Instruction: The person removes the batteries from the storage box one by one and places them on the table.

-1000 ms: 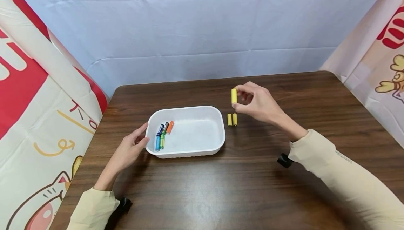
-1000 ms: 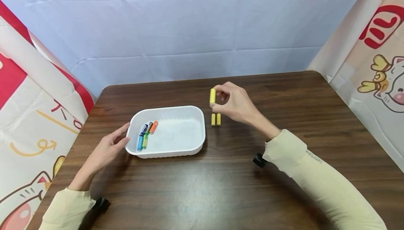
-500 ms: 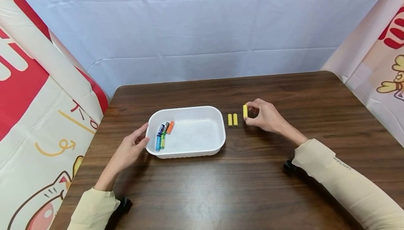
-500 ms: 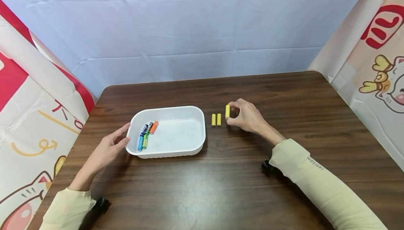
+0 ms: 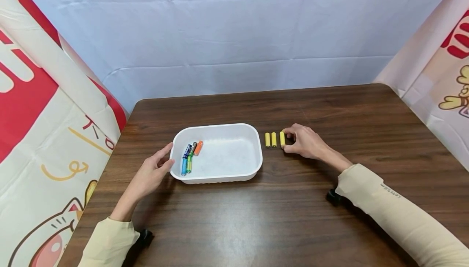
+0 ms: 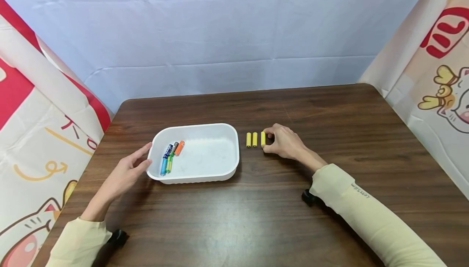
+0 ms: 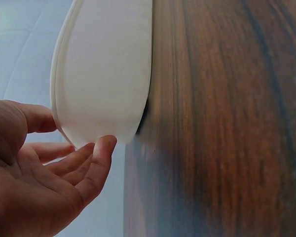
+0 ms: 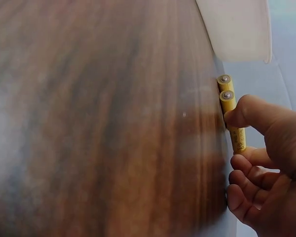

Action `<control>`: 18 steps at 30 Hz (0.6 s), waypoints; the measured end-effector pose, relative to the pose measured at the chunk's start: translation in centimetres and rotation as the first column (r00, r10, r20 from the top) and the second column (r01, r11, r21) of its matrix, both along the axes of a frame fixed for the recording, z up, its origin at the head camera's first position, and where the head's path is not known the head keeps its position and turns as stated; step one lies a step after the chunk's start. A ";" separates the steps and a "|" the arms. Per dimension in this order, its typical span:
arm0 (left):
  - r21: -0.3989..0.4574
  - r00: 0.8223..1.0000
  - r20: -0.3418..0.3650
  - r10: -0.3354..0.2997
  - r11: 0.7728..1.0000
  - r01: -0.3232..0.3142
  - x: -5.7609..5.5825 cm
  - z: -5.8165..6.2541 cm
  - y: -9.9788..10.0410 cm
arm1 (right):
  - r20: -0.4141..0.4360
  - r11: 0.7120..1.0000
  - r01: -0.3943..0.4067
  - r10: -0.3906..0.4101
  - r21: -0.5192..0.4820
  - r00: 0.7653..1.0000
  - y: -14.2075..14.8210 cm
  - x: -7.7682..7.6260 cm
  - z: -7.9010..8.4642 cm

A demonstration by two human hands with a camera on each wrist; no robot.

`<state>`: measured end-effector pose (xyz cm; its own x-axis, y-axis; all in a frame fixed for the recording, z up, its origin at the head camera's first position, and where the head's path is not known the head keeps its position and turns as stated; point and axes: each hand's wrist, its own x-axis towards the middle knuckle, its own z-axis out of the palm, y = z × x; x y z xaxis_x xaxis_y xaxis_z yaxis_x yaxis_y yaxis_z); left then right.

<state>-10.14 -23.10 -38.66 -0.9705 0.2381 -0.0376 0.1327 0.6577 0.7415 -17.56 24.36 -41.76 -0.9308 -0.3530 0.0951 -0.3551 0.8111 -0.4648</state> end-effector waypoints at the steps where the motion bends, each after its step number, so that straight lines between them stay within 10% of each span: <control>1: 0.000 1.000 -0.002 0.000 1.000 0.000 0.0 0.0 0.0 | 0.004 1.000 0.001 -0.001 0.003 1.000 0.0 0.0 0.0; 18: 0.001 1.000 -0.009 -0.006 1.000 0.006 -0.1 -0.1 -0.1 | 0.055 1.000 -0.008 0.008 0.006 0.998 -0.2 -0.2 0.1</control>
<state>-10.19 -23.22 -38.78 -0.9692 0.2445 -0.0286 0.1436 0.6560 0.7410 -17.76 24.19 -41.62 -0.9318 -0.3606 0.0411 -0.3352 0.8116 -0.4785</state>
